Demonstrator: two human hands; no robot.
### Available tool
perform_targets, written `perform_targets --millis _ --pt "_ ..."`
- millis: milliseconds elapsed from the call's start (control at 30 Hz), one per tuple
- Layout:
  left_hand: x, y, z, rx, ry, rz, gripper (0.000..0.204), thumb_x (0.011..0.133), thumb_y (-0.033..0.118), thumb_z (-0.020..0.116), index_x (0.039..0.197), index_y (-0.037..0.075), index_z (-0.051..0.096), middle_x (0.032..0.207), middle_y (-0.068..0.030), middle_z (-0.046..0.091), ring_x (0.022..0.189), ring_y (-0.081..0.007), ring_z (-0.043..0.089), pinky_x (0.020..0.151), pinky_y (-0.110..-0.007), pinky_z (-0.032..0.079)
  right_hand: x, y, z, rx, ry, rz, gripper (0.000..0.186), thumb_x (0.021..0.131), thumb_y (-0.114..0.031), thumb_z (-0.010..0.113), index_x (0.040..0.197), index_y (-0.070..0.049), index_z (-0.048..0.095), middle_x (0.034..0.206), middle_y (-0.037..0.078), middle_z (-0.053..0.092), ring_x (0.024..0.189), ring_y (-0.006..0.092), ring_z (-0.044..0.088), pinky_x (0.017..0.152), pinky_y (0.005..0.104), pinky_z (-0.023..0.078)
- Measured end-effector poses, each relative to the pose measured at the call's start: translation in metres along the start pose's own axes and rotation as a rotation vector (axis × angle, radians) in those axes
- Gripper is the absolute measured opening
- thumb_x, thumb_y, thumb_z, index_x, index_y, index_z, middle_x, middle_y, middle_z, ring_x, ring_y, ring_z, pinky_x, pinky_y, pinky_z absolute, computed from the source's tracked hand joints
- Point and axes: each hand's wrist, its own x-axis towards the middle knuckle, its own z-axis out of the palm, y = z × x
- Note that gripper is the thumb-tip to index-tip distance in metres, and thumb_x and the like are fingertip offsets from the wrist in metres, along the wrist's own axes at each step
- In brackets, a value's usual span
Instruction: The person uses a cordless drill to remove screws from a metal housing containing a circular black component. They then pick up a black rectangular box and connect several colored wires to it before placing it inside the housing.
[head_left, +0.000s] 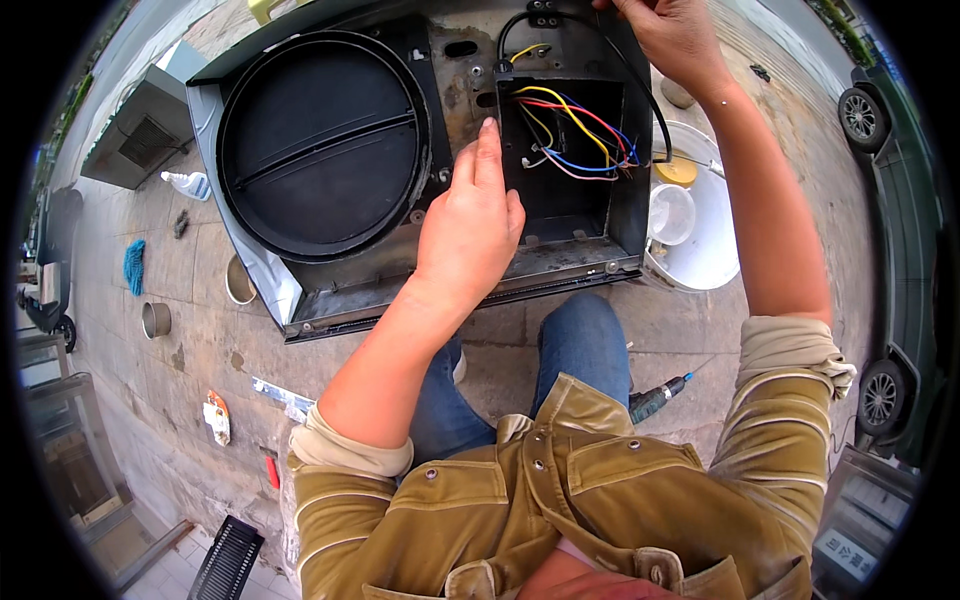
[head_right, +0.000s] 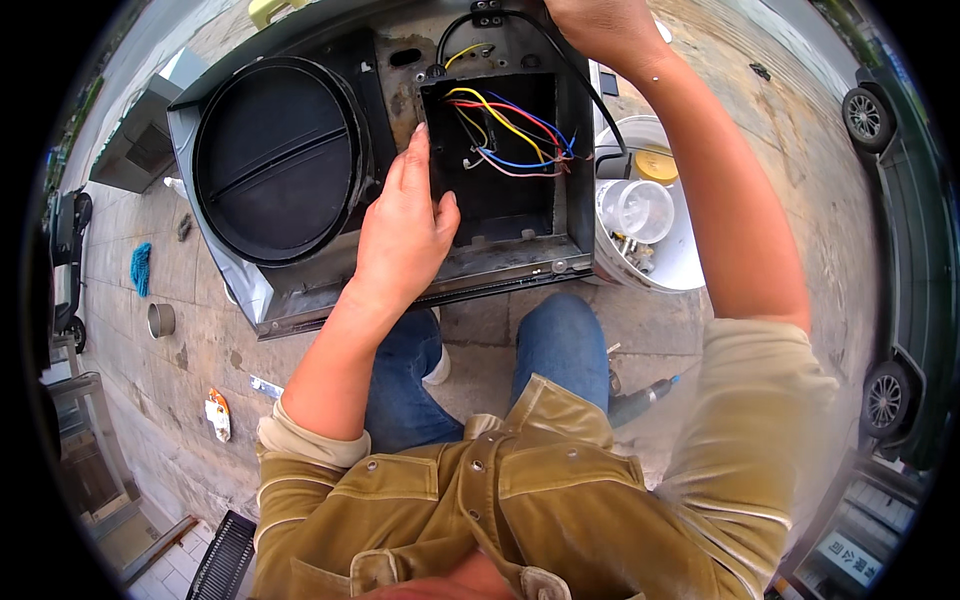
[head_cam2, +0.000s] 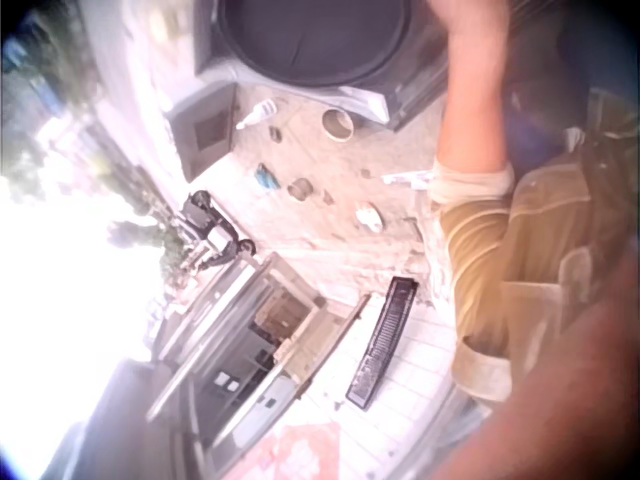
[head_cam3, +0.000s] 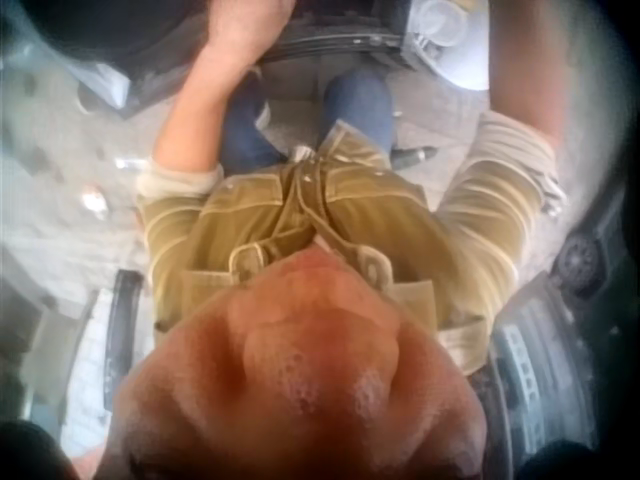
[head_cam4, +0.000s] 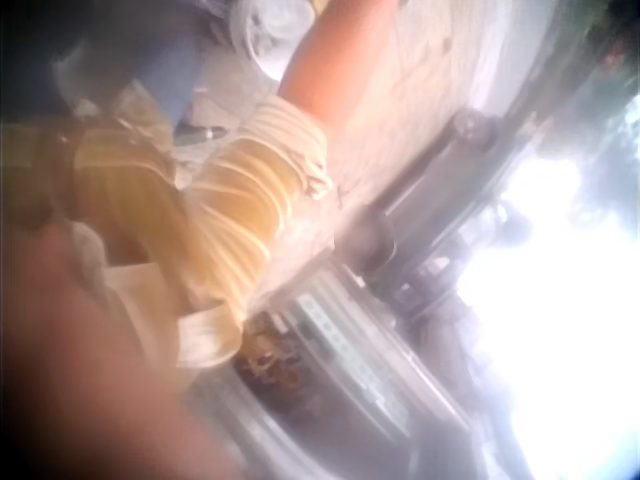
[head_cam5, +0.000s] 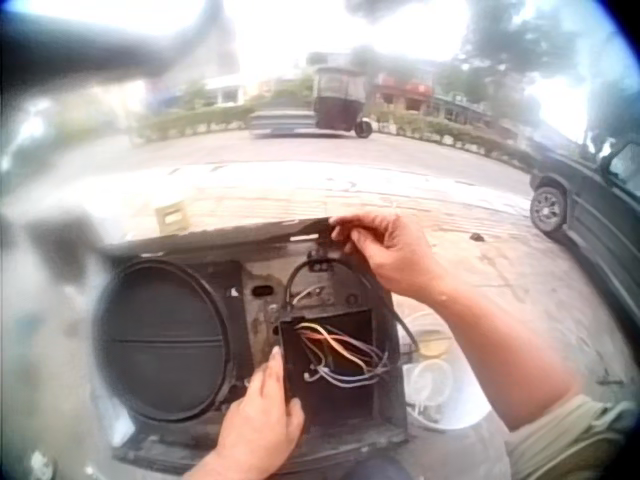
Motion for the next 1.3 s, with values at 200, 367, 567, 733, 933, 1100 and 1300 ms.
perform_targets --millis 200,367,567,733,933,1100,1300 --pt "0.0 0.001 0.002 0.013 0.013 0.017 0.07 0.078 0.004 0.063 0.14 -0.002 0.03 0.116 -0.0208 0.054 0.079 -0.0332 0.064 0.068 -0.039 0.055 -0.013 -0.005 -0.007 0.005 0.059 -0.021 0.024 0.091 0.007 0.046 0.105 0.0 0.065 0.087 0.004 0.065 0.078 0.0098 0.06 0.072 0.0221 0.048" --pt "-0.001 0.0 0.004 0.006 0.045 0.041 0.071 0.078 0.005 0.063 0.14 -0.002 0.029 0.121 -0.0233 0.052 0.087 -0.0359 0.064 0.072 -0.04 0.055 -0.019 -0.016 -0.001 -0.195 0.028 -0.069 0.024 0.09 0.007 0.048 0.103 -0.001 0.066 0.087 0.005 0.066 0.079 0.0096 0.06 0.075 0.0229 0.049" --pt "-0.002 -0.002 0.005 -0.004 0.044 0.039 0.073 0.078 0.005 0.061 0.142 -0.001 0.027 0.121 -0.0243 0.053 0.091 -0.038 0.063 0.074 -0.042 0.054 -0.008 -0.027 0.012 -0.389 -0.278 -0.283 0.025 0.081 0.008 0.054 0.102 0.001 0.066 0.089 0.012 0.067 0.081 0.0233 0.066 0.075 0.0301 0.051" --pt "0.0 0.005 0.001 -0.041 0.056 0.004 0.075 0.076 0.004 0.06 0.143 0.001 0.027 0.111 -0.0215 0.056 0.084 -0.037 0.063 0.072 -0.042 0.054 0.022 -0.03 0.045 -0.541 -0.746 -0.172 0.033 0.076 0.003 0.055 0.107 0.001 0.065 0.096 0.021 0.067 0.087 0.0346 0.065 0.078 0.0362 0.05" --pt "-0.003 0.001 0.001 -0.053 0.065 -0.013 0.074 0.074 0.003 0.059 0.142 0.001 0.028 0.106 -0.0192 0.056 0.082 -0.0343 0.062 0.07 -0.041 0.053 0.037 -0.035 0.06 -0.772 -0.941 -0.095 0.032 0.073 0.0 0.058 0.102 -0.004 0.069 0.094 0.02 0.068 0.086 0.033 0.066 0.075 0.0378 0.051" --pt "-0.003 0.0 0.003 -0.049 0.104 0.033 0.072 0.074 0.002 0.059 0.14 0.001 0.031 0.107 -0.018 0.056 0.083 -0.0343 0.062 0.071 -0.041 0.053 0.041 -0.028 0.055 -0.746 -0.971 -0.156 0.028 0.073 -0.003 0.059 0.099 -0.006 0.071 0.089 0.018 0.069 0.082 0.0322 0.066 0.072 0.0377 0.051" --pt "-0.005 -0.001 0.002 -0.032 0.103 0.035 0.071 0.073 0.002 0.059 0.139 0.002 0.033 0.109 -0.0177 0.055 0.081 -0.0328 0.062 0.072 -0.04 0.052 0.041 -0.034 0.053 -0.751 -0.949 -0.158 0.026 0.075 -0.002 0.058 0.097 -0.006 0.072 0.089 0.018 0.068 0.083 0.0325 0.066 0.073 0.0381 0.051"
